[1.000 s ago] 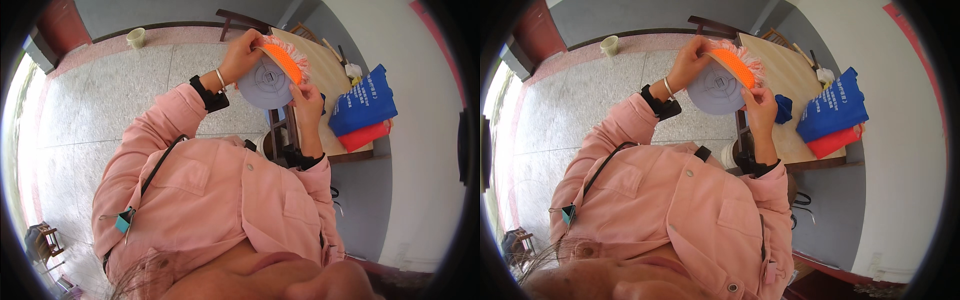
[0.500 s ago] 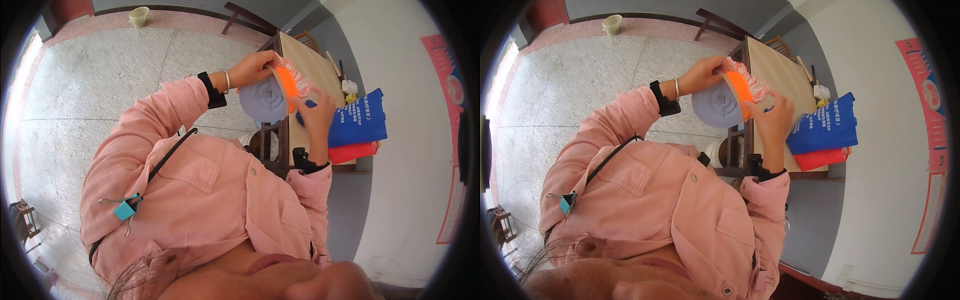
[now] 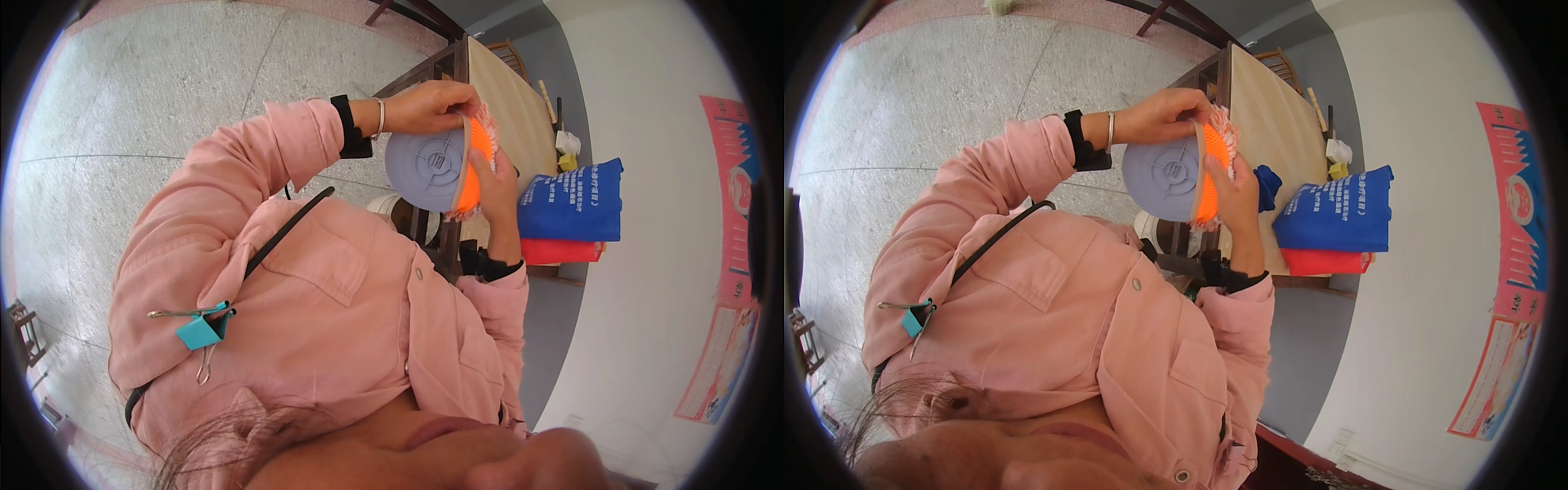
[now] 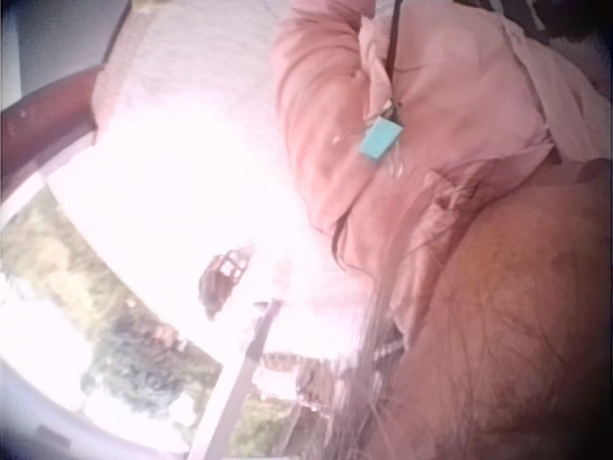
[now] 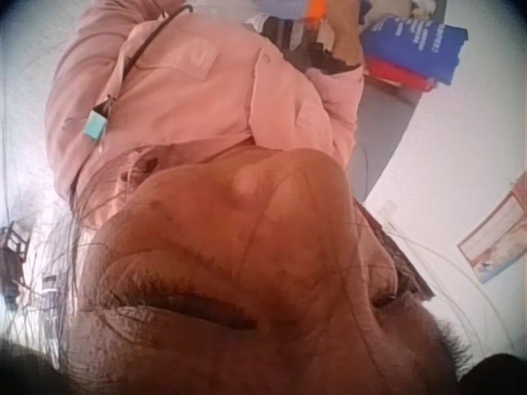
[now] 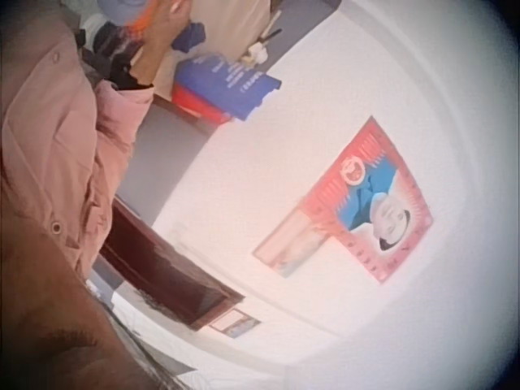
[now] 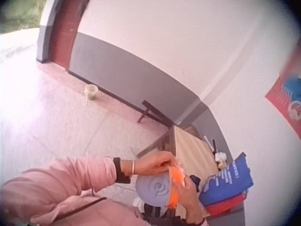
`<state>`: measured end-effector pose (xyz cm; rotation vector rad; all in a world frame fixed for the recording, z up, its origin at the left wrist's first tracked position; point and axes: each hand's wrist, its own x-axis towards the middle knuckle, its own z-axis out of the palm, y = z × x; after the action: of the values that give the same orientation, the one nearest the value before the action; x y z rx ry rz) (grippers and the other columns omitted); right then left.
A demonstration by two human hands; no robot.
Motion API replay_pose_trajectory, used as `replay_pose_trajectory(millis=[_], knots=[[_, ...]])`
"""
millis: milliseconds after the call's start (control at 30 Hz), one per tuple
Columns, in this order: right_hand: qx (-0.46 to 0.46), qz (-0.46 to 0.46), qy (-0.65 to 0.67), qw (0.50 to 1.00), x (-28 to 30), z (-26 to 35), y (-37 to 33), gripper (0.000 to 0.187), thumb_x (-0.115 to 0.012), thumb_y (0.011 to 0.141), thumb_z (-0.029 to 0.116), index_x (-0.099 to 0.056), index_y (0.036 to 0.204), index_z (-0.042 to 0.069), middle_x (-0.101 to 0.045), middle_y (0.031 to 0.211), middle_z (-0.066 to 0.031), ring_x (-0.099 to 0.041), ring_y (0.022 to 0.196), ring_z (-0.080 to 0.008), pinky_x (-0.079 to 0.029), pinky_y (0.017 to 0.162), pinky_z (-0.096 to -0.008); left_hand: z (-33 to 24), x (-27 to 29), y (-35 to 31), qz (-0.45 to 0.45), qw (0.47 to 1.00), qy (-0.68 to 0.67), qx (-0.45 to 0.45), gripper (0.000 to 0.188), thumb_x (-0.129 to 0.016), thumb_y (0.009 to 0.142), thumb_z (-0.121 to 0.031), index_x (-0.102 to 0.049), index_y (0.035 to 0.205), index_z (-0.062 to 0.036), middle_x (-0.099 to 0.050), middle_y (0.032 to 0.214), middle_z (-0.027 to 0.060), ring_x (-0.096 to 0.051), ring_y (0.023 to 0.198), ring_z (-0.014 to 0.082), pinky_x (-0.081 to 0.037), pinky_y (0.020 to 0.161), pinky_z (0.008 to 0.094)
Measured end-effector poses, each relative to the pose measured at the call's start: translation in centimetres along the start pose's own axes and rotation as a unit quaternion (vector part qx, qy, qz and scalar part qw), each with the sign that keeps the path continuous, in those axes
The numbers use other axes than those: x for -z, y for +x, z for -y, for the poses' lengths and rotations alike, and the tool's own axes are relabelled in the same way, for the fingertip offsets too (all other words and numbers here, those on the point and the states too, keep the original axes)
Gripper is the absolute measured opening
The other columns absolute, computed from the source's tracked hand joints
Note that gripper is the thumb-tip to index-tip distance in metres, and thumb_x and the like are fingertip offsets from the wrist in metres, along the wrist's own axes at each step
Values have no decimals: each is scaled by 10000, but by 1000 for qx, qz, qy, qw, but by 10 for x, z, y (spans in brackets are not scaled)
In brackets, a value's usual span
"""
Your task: The person rinses an orange mop head under running water, then attaches it to a mop base and handle. They then place the assembled mop head into a plastic bag and put the bag into a red tote bag.
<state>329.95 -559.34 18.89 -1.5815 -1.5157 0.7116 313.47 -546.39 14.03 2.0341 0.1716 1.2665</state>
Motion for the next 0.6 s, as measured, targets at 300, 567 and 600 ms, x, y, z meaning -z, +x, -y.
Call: replay_pose_trajectory(millis=[300, 567, 600], knots=[[42, -23, -139, 989, 2, 38, -12, 228, -597, 905, 193, -605, 996, -16, -631, 849, -23, -519, 773, -67, -445, 710, -242, 17, 28, 12, 64, 987, 146, -5, 181, -641, 790, -117, -551, 945, -90, -590, 833, 66, -590, 744, 268, -467, 617, 360], [41, -6, -271, 962, 9, 59, -12, 210, -616, 894, 181, -563, 872, -21, -589, 756, -39, -456, 706, -67, -424, 639, -242, 16, 27, -9, 137, 954, -169, 208, 133, -596, 858, -97, -501, 939, -49, -592, 825, 53, -590, 751, 148, -506, 662, 311], [33, -10, -268, 963, 9, 62, -12, 201, -620, 892, 176, -567, 878, -18, -582, 745, -41, -459, 693, -72, -424, 630, -244, 14, 29, -11, 90, 976, -122, 158, 136, -598, 857, -99, -499, 938, -52, -587, 823, 55, -588, 740, 159, -500, 653, 310]])
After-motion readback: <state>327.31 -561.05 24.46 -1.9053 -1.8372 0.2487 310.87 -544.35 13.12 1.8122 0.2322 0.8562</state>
